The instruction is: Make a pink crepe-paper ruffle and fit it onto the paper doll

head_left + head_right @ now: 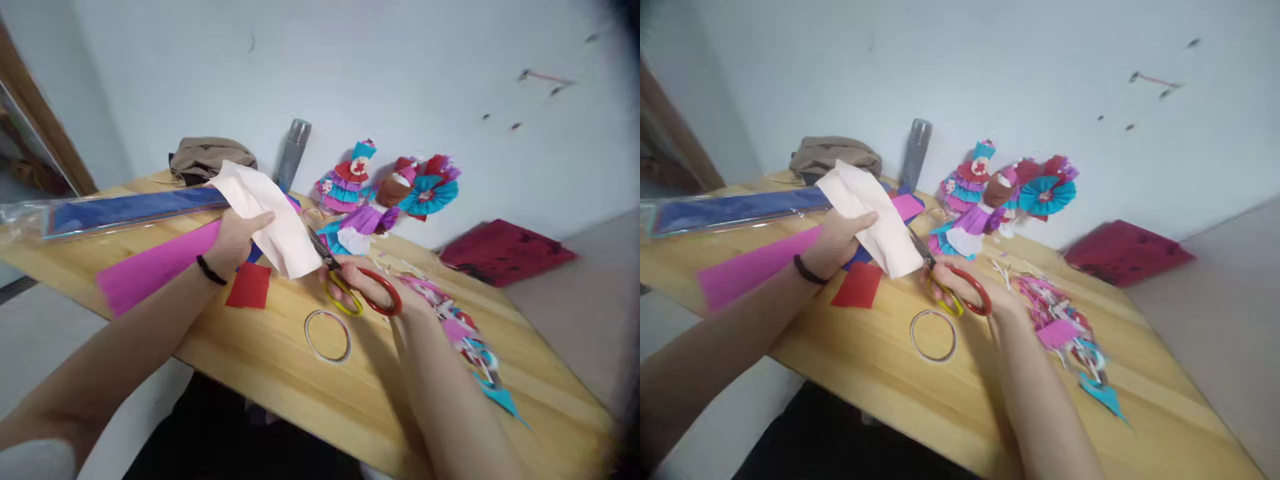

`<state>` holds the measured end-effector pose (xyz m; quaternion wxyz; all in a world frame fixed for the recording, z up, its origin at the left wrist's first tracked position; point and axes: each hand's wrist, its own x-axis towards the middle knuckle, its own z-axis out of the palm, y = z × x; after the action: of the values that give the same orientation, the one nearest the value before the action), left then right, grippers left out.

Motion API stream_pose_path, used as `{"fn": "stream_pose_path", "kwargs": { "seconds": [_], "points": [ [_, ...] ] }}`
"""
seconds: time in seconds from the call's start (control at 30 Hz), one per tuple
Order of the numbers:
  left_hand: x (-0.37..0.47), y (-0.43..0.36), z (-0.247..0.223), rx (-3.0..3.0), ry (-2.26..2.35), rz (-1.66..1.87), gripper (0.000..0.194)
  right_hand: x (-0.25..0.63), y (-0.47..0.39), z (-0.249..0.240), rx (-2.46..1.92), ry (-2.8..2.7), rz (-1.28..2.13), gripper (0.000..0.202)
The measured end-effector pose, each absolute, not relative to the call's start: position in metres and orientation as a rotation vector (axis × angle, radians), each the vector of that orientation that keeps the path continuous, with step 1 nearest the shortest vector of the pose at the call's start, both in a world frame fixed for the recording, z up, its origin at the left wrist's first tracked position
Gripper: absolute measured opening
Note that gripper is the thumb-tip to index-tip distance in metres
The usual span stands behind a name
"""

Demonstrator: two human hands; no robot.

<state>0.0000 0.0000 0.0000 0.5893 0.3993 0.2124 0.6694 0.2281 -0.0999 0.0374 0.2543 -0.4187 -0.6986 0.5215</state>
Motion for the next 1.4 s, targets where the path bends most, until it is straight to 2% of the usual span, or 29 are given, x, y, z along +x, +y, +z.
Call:
{"fn": "stream_pose_path", "kwargs": {
  "seconds": [0.47,0.83,1.17,1.4],
  "points": [
    [0.002,-0.001,-0.001,0.986,0.521,1.569,0.044,0.228,-0.098,0.042,-1.114,-1.977,1.401,0.063],
    [0.004,-0.007,0.002,0.947,0.510,1.505,0.047,0.229,-0.095,0.033,-1.074,-1.889,1.394,0.050],
    [0.005,-0.008,0.000,0.957,0.514,1.545,0.035,0.220,-0.096,0.034,-1.177,-1.793,1.418,0.064],
    [0.006,-0.009,0.002,0.929,0.510,1.561,0.034,0.220,-0.093,0.027,-1.158,-1.741,1.390,0.063]
  ]
}}
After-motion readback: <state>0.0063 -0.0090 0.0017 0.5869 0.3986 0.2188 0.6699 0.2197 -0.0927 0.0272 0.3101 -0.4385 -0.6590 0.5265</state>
